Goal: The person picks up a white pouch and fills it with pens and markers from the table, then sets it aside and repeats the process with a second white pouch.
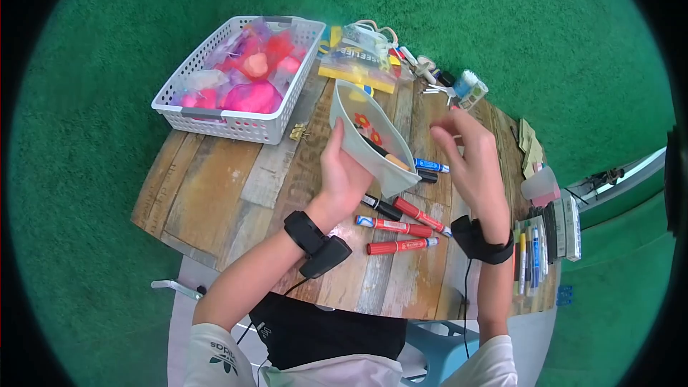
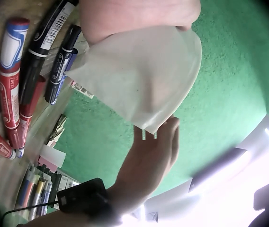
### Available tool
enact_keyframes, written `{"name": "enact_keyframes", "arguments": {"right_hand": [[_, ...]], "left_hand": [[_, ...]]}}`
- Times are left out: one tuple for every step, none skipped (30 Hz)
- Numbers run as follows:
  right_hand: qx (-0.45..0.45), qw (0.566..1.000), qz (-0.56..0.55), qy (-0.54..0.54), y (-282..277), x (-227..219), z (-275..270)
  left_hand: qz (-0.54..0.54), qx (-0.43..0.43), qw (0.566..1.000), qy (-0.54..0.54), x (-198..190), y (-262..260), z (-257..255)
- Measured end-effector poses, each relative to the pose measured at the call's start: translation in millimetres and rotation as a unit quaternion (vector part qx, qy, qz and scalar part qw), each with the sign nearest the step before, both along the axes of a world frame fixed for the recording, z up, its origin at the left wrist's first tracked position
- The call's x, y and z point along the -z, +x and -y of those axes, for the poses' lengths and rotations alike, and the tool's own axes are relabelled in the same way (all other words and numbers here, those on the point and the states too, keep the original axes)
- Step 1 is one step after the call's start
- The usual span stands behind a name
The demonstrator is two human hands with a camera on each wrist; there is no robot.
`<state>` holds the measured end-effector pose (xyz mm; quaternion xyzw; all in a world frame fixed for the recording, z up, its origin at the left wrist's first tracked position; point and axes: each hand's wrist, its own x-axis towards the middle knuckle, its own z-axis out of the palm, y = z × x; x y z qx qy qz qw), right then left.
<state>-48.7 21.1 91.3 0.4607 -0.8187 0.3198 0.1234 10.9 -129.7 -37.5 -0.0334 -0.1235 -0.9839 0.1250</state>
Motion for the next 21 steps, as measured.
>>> {"name": "enact_keyframes", "arguments": {"right_hand": [[0.002, 0.998, 0.022, 0.056, -5.2, -0.2, -8.2], [-0.022, 0.991, 0.024, 0.131, -12.2, 4.5, -17.6], [-0.020, 0.991, 0.024, 0.133, -14.4, 10.3, -25.7], [-0.026, 0.975, 0.001, 0.222, -13.3, 17.3, -34.5], [-0.032, 0.950, -0.022, 0.310, -11.9, 25.1, -40.5], [-0.014, 0.935, -0.013, 0.354, -11.3, 34.0, -43.1], [-0.014, 0.935, -0.012, 0.355, -11.2, 41.6, -46.5], [-0.021, 0.936, -0.033, 0.349, -11.7, 48.1, -49.9], [-0.027, 0.938, -0.053, 0.343, -13.5, 54.1, -53.2], [-0.025, 0.938, -0.051, 0.343, -16.9, 59.7, -56.2], [-0.038, 0.935, -0.029, 0.351, -21.8, 64.7, -58.7], [-0.050, 0.932, -0.005, 0.358, -26.3, 69.4, -61.4], [-0.048, 0.933, -0.003, 0.356, -31.2, 73.7, -63.4], [-0.045, 0.932, 0.014, 0.359, -36.9, 77.3, -64.1], [-0.044, 0.931, 0.029, 0.362, -41.8, 78.1, -63.7], [-0.045, 0.931, 0.030, 0.362, -46.4, 76.0, -62.3], [-0.045, 0.931, 0.071, 0.356, -51.0, 73.3, -60.9], [-0.045, 0.930, 0.112, 0.349, -53.4, 72.1, -60.7], [-0.043, 0.929, 0.114, 0.349, -53.8, 73.4, -61.5], [-0.050, 0.929, 0.096, 0.353, -54.2, 75.3, -61.6], [-0.056, 0.929, 0.076, 0.357, -54.2, 76.7, -61.1]], "left_hand": [[0.009, -0.017, 1.000, 0.011, -4.0, 0.8, 0.3], [0.018, -0.035, 0.999, 0.023, -6.0, 0.7, 0.8], [0.018, -0.033, 0.999, 0.025, -3.8, -1.0, 3.3], [0.003, -0.046, 0.998, 0.034, -0.5, -2.5, 7.0], [-0.012, -0.060, 0.997, 0.043, 2.8, -4.2, 10.2], [-0.016, -0.065, 0.996, 0.051, 1.9, -4.8, 12.0], [-0.015, -0.064, 0.996, 0.053, 1.5, -4.2, 13.2], [-0.020, -0.068, 0.996, 0.049, 1.1, -3.4, 14.3], [-0.024, -0.072, 0.996, 0.045, 1.4, -3.1, 14.7], [-0.022, -0.070, 0.996, 0.045, 1.8, -3.4, 14.9], [-0.016, -0.072, 0.996, 0.048, 1.6, -4.2, 15.3], [-0.010, -0.074, 0.996, 0.050, 2.0, -4.5, 14.9], [-0.008, -0.072, 0.996, 0.048, 3.1, -4.6, 14.4], [-0.007, -0.073, 0.996, 0.044, 4.7, -4.6, 14.4], [-0.006, -0.076, 0.996, 0.042, 5.3, -4.1, 14.7], [-0.005, -0.076, 0.996, 0.042, 5.8, -4.0, 14.6], [-0.004, -0.077, 0.996, 0.042, 6.3, -4.4, 14.1], [-0.002, -0.077, 0.996, 0.042, 6.0, -4.6, 13.2], [0.000, -0.075, 0.996, 0.044, 6.0, -4.5, 12.6], [0.000, -0.073, 0.996, 0.046, 5.7, -4.4, 13.2], [-0.001, -0.072, 0.996, 0.048, 5.0, -4.5, 14.1]]}}
